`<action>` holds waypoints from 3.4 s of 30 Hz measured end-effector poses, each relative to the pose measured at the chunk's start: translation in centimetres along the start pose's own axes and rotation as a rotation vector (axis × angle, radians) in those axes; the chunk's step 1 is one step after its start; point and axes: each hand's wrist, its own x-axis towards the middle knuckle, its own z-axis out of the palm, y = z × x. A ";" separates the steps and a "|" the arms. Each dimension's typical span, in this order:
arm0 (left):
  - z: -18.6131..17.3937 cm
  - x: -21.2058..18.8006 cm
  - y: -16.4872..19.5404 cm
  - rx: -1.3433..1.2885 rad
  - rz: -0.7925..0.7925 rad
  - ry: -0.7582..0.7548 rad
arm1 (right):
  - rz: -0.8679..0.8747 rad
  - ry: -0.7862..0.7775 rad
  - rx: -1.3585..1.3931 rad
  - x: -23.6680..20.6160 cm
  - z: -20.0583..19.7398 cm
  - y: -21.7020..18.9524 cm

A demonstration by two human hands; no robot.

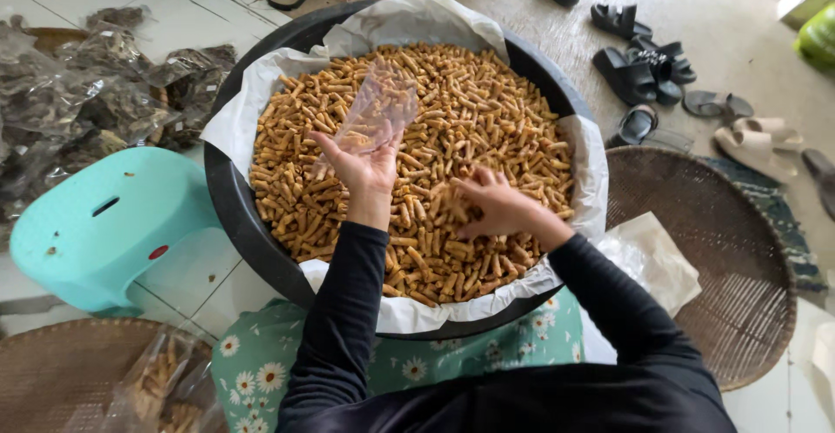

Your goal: The person sits on the floor and removes a woven lid, paper and plastic cover from a large basin filled with fried snack sticks. They then fill small clear plastic bags with pieces taken by hand from the basin, close each bag, and place the filled bags on a round woven tray beside them.

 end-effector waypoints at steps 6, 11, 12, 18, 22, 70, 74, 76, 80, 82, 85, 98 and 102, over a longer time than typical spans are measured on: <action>0.5 -0.9 -0.3 0.033 -0.002 -0.032 | 0.269 -0.165 0.103 0.1 -1.3 -1.8; 0.8 -1.1 -0.6 0.023 0.022 0.017 | 0.208 -0.077 0.044 -0.5 -0.5 -1.8; 0.8 -1.1 -0.6 0.043 0.024 0.042 | 0.217 -0.078 0.084 -0.5 -0.3 -1.4; 0.4 -0.8 -0.8 0.058 0.028 0.021 | 0.204 -0.088 0.024 0.6 0.3 1.2; 0.1 -0.5 -0.8 0.043 0.015 0.070 | -0.080 0.070 0.165 1.6 -4.1 2.4; 0.2 -0.9 -0.8 0.068 0.184 0.090 | -0.285 0.690 1.169 7.0 -14.7 -7.3; 1.4 -1.2 0.7 0.070 0.233 -0.220 | -0.252 0.768 1.034 4.4 -12.0 -4.0; 2.5 -1.9 1.7 0.039 0.175 -0.121 | -0.215 0.762 0.996 2.8 -9.9 -2.4; 4.0 -4.2 6.1 -0.158 0.002 -0.450 | -0.147 0.724 1.017 -1.1 -5.8 0.0; 4.1 -5.6 11.1 -0.304 -0.214 -0.647 | -0.074 0.653 1.015 -3.2 -3.8 0.7; 1.0 -11.5 21.4 -0.196 0.214 -0.347 | -0.053 0.614 1.028 -6.4 -1.2 2.2; -13.9 -34.7 43.4 -0.072 1.122 0.576 | 0.193 0.863 1.366 -17.1 5.1 11.8; -14.0 -34.6 40.5 0.040 1.079 0.644 | 0.193 0.883 1.399 -18.0 5.3 12.2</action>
